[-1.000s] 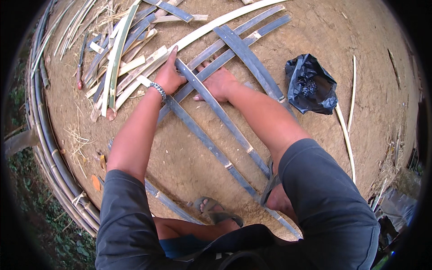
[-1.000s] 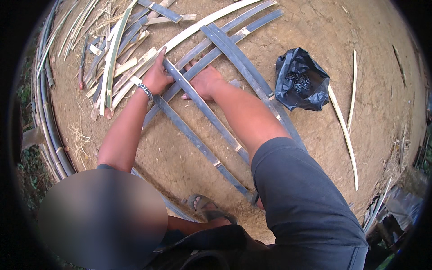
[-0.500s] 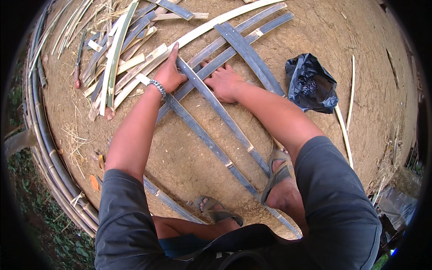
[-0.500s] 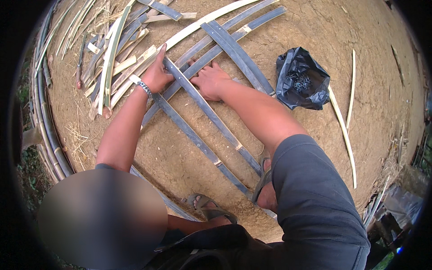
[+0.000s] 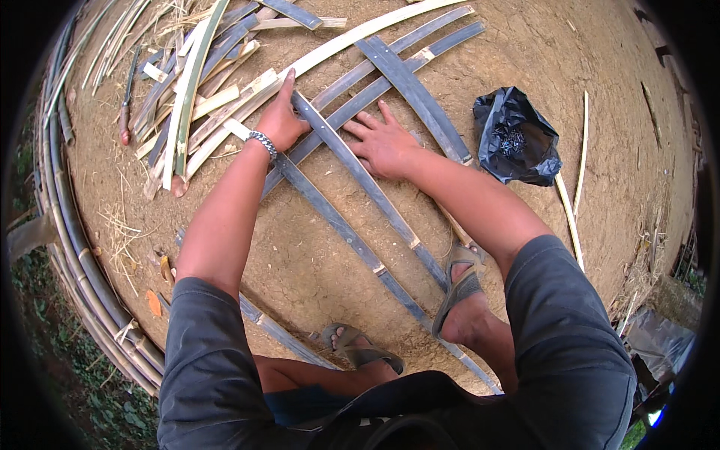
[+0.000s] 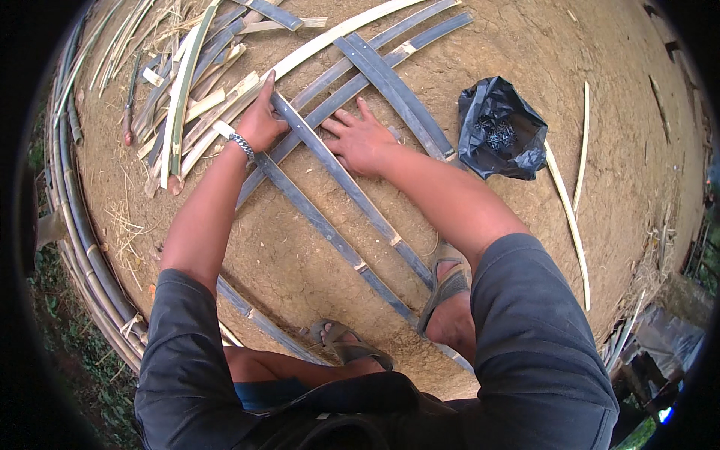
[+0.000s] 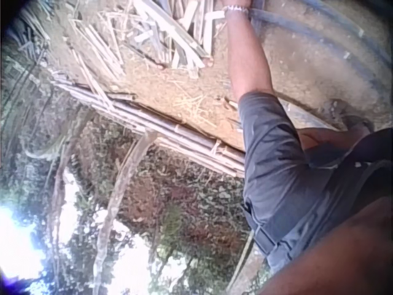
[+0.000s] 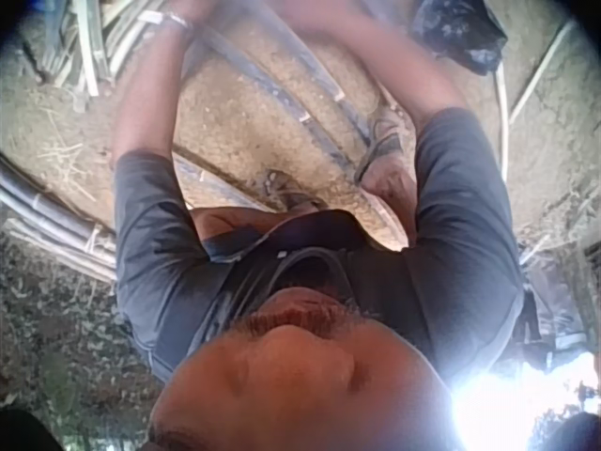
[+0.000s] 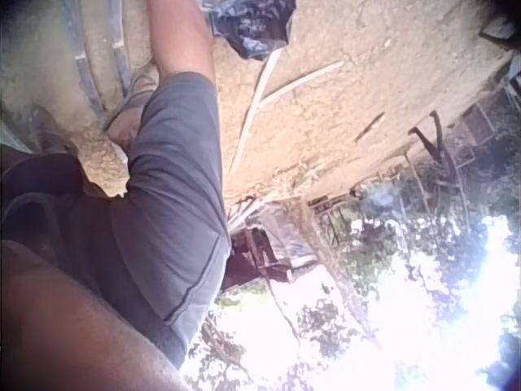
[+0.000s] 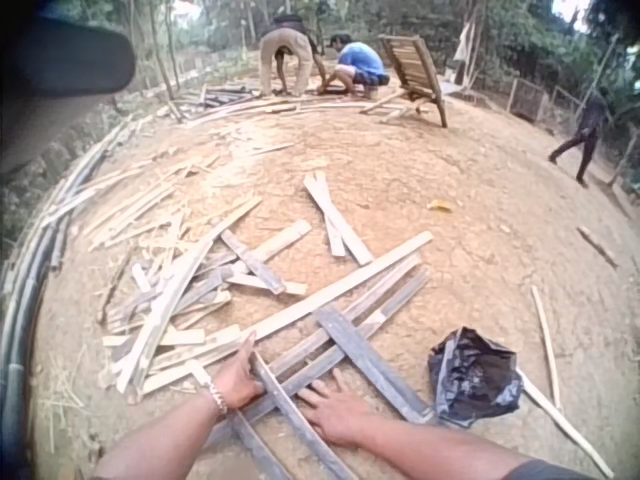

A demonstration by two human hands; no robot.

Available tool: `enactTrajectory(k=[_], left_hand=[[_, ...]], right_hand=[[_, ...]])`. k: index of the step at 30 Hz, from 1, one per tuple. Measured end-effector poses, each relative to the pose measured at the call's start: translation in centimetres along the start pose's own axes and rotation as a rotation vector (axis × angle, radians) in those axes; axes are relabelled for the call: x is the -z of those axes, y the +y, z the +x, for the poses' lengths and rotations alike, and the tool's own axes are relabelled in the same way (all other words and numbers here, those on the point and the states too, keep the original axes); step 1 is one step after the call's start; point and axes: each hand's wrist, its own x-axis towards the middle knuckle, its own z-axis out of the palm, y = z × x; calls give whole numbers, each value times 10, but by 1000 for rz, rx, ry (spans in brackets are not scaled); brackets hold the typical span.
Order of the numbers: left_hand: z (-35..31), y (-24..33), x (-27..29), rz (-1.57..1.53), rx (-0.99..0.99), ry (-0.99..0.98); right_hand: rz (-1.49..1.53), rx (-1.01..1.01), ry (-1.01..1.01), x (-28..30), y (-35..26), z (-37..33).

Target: The person uses a small axe to hammer nails into a grid of bamboo strips laid on the ground, securing the joints. They then use a tape measure to check the dimensions of the assembled frame.

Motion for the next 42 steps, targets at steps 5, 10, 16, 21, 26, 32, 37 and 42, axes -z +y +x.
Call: enactTrajectory(k=[5, 10, 16, 21, 26, 32, 37, 42], left_hand=[[4, -4, -7, 2, 15, 2], [6, -13, -10, -44, 38, -2], [-2, 0, -4, -22, 70, 11], [-34, 13, -9, 221, -55, 202], [-73, 5, -40, 385, -212, 221], [-72, 22, -46, 578, -56, 175], [-73, 18, -41, 573, -33, 138], [-73, 21, -40, 557, -18, 128]], right_hand=[[34, -21, 13, -8, -1, -3], [29, -37, 22, -9, -3, -4], [24, 0, 140, -17, 9, -14], [225, -101, 505, -20, -3, -73], [383, -272, 506, -40, -34, -159], [226, -580, 286, -83, -48, -185], [411, -717, 141, -73, -45, -175], [787, -523, 342, -48, -71, -180]])
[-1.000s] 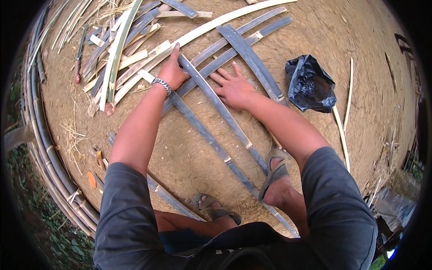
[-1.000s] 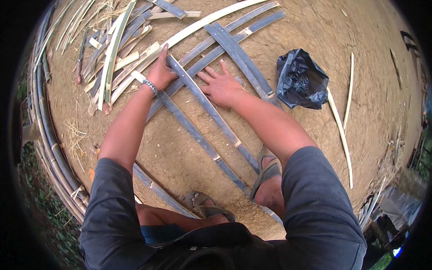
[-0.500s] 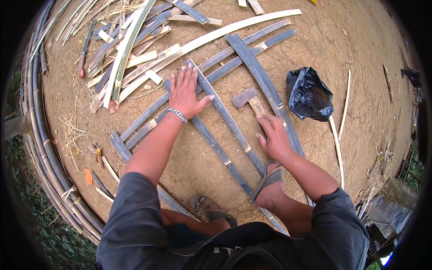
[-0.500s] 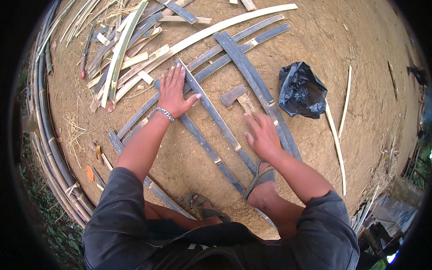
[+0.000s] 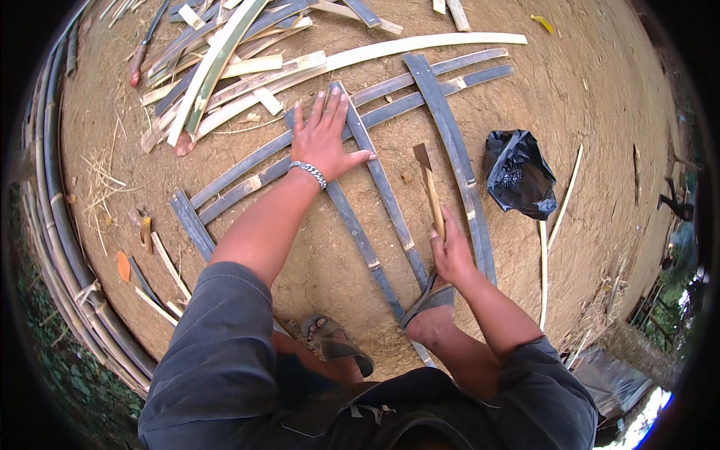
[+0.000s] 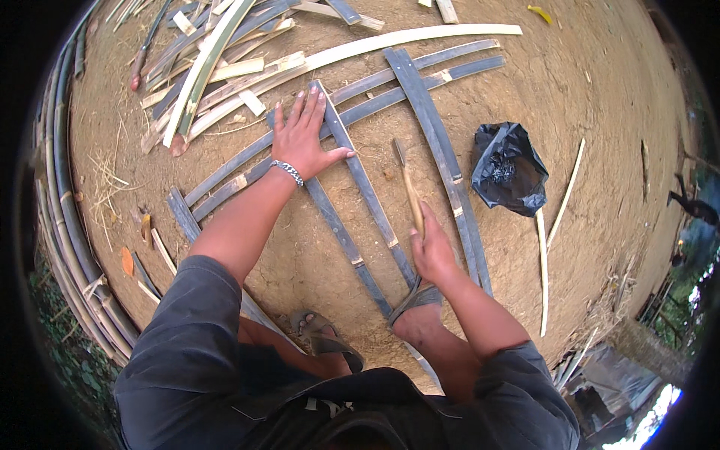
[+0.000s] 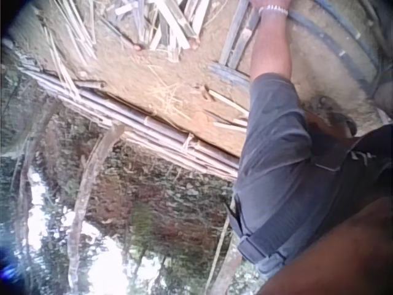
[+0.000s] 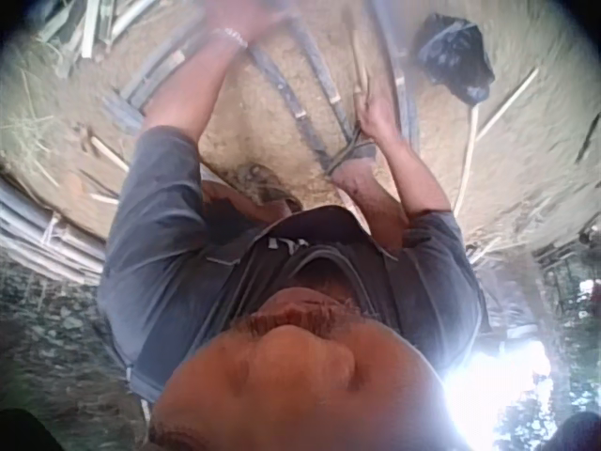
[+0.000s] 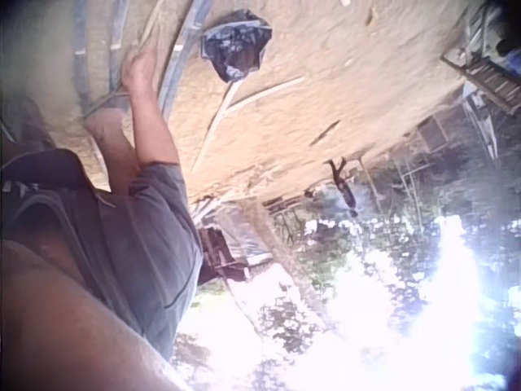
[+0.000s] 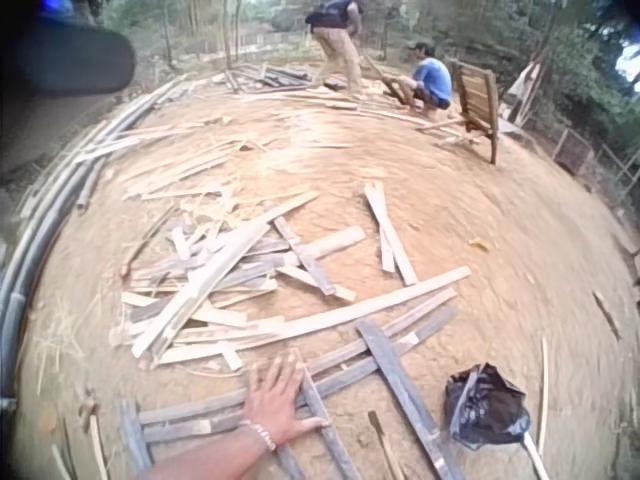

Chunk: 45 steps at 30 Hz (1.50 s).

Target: The person uses a small axe to hammer nails into a grid of bamboo strips laid on the ground, securing the joints. They then use a tape measure to check the dimensions of the assembled frame.

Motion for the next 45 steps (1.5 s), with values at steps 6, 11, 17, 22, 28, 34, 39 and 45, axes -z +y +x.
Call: enactTrajectory(k=[6, 11, 17, 22, 28, 34, 39, 45], left_hand=[[0, -2, 5, 0, 18, -55], [1, -2, 0, -2, 13, -36], [1, -3, -1, -35, -9, 15], [3, -6, -3, -19, 3, 18], [0, -3, 0, -12, 12, -30], [0, -4, -4, -21, -6, 3], [2, -5, -2, -63, 11, -5], [1, -3, 0, -48, 2, -15]], right_hand=[[7, -77, -64, -25, -68, 51], [-105, 4, -46, -38, -58, 79], [-19, 316, 154, -32, -38, 66], [-127, 93, 12, -22, -45, 81], [-141, 208, 68, -27, -35, 81], [-128, 331, 128, -30, -19, 85], [-208, 203, -17, -29, -18, 104], [-76, 359, 96, -25, -12, 93]])
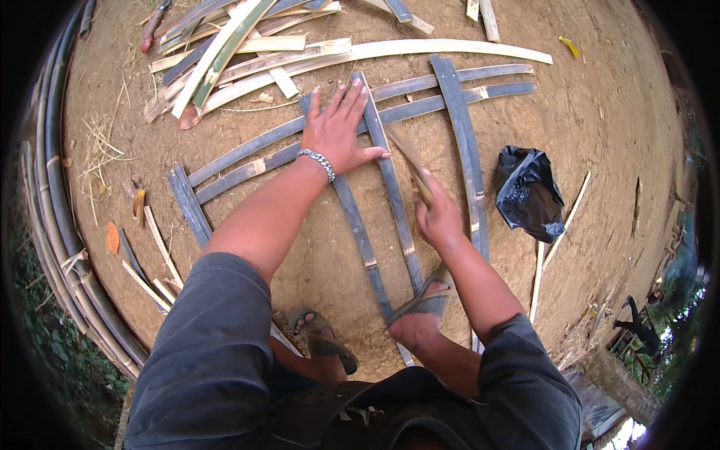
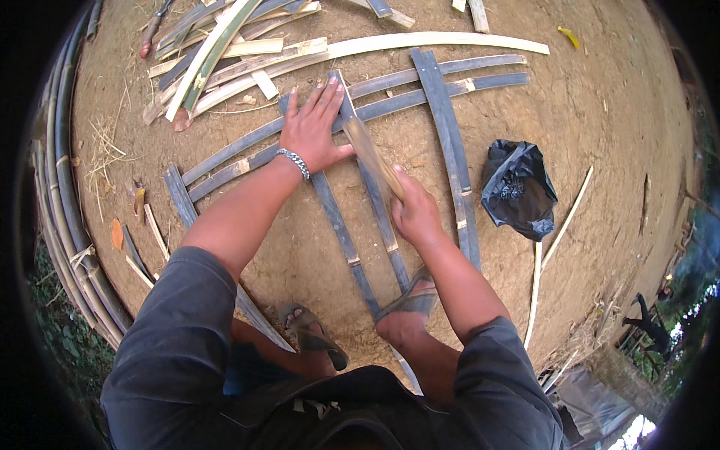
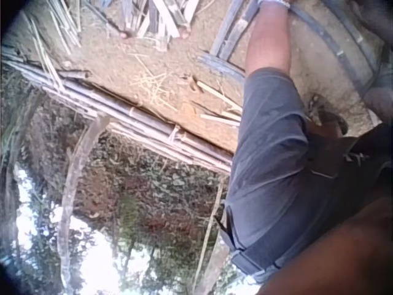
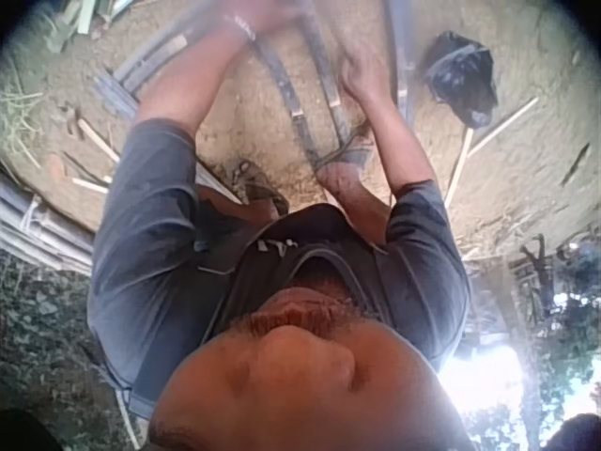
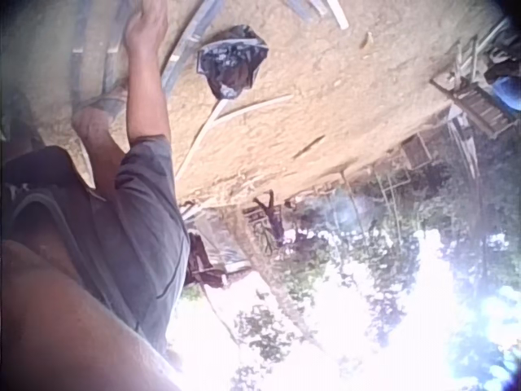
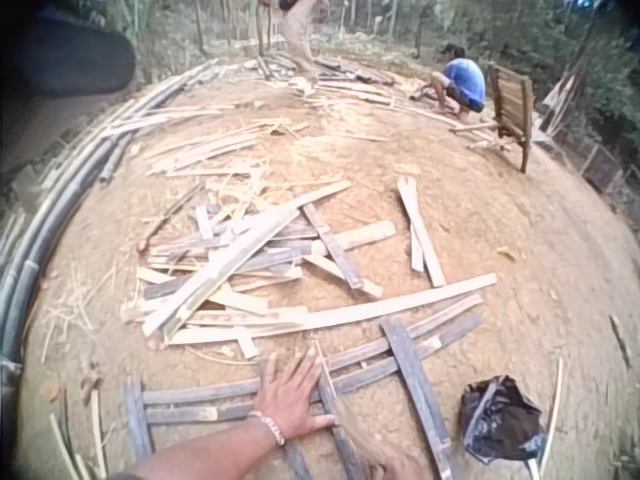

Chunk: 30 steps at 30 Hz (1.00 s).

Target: The person uses a small axe to hammer nails into a grid of bamboo strips laid on the ground, securing the joints. They then use a tape measure to check the dimensions of the assembled frame.

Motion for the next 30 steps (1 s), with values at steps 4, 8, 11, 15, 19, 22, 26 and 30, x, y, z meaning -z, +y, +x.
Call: enactTrajectory(k=[4, 8, 11, 15, 19, 22, 26, 30], left_hand=[[4, -3, -1, -18, 4, 26], [2, -2, 0, 27, -8, 3], [-1, -3, -3, -8, 4, 17], [-1, -3, -4, -7, -6, 27], [1, -1, 0, -3, 1, 2], [-2, -3, -3, -14, 3, 14], [-2, 0, -1, -28, 15, 9], [-3, 5, 10, -50, 101, -102]], right_hand=[[-46, -94, -66, 3, -7, 15], [-73, -145, -121, 6, -11, 10], [-104, -264, -230, 8, -13, 26], [38, 86, 91, 13, -8, 1], [-124, -301, -284, 13, -6, 21], [-47, -138, -68, 20, -18, 20], [-81, 7, -47, 18, -12, 12], [-66, -226, -198, 28, -23, 16]])
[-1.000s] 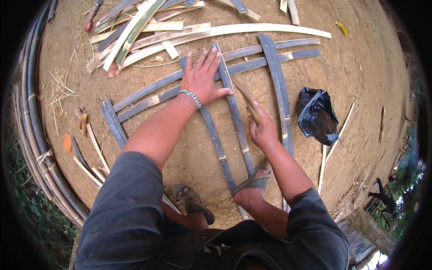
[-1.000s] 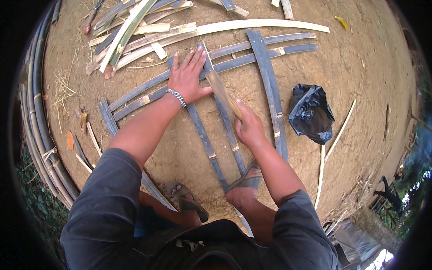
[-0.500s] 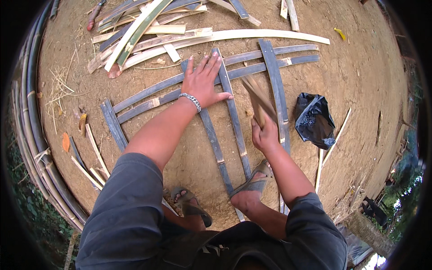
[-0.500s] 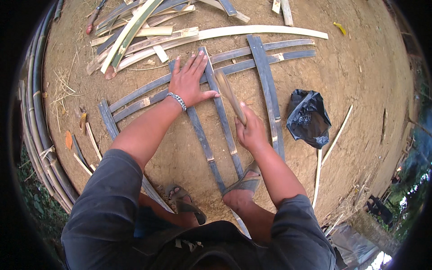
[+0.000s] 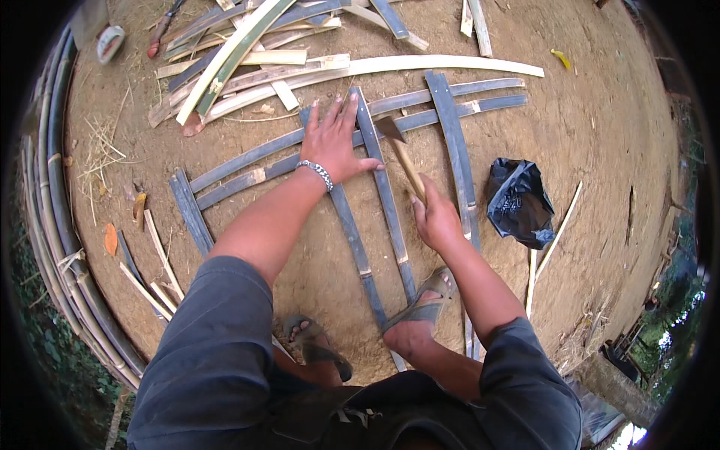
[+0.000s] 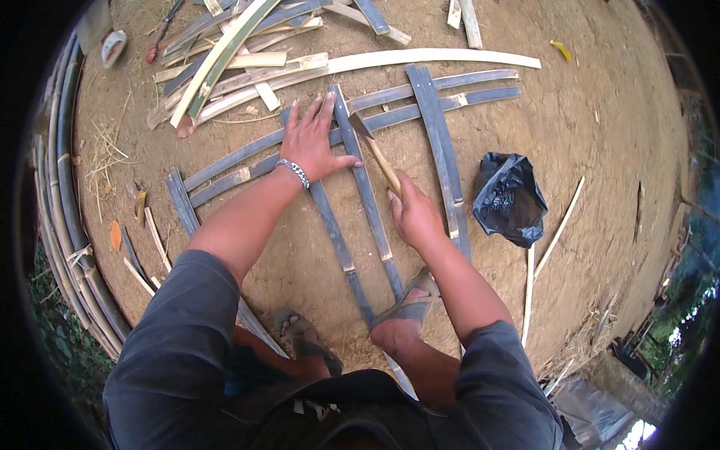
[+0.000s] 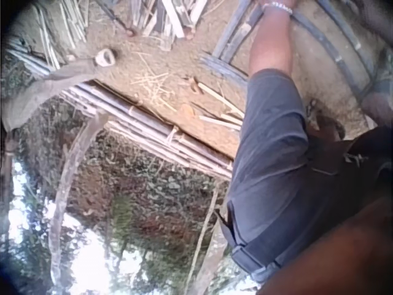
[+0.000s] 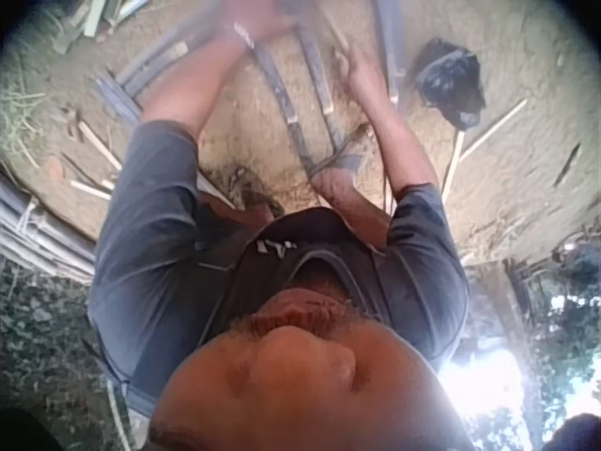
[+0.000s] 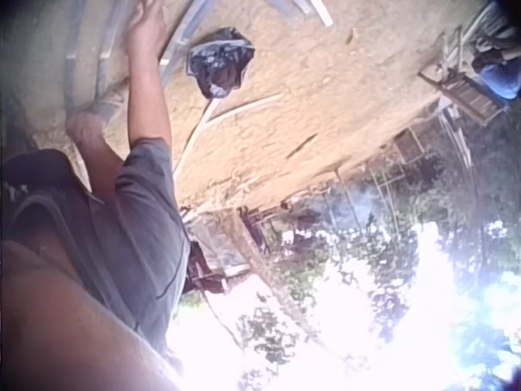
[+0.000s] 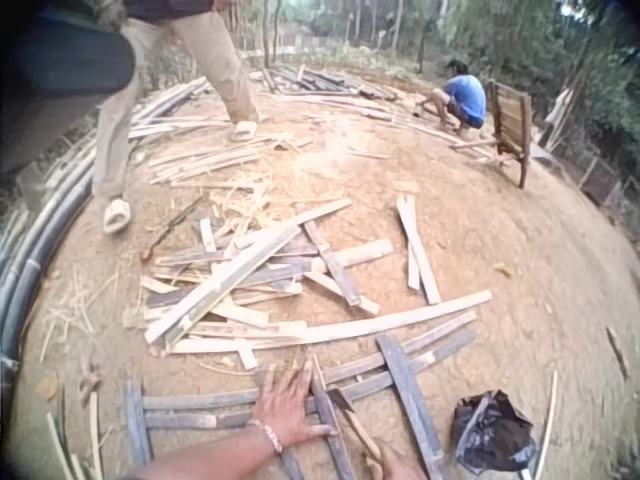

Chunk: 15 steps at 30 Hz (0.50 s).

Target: The person uses a small axe to hammer nails into a grid of bamboo strips laid on the ground, securing the joints. They then use a tape measure to check the dimensions of the assembled frame.

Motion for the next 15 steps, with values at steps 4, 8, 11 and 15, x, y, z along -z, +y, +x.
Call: enactTrajectory(k=[4, 8, 11, 15], left_hand=[[3, -1, -2, 2, -22, 41], [2, -6, -10, -17, -37, 112], [2, -1, -6, -32, -22, 97], [3, 1, -3, -14, 0, 63]], right_hand=[[-15, 175, 155, -14, 14, -3], [-3, -20, 22, 1, -6, 2], [-50, -70, -89, 0, -2, 6], [-78, -36, -129, 30, 1, 4]])
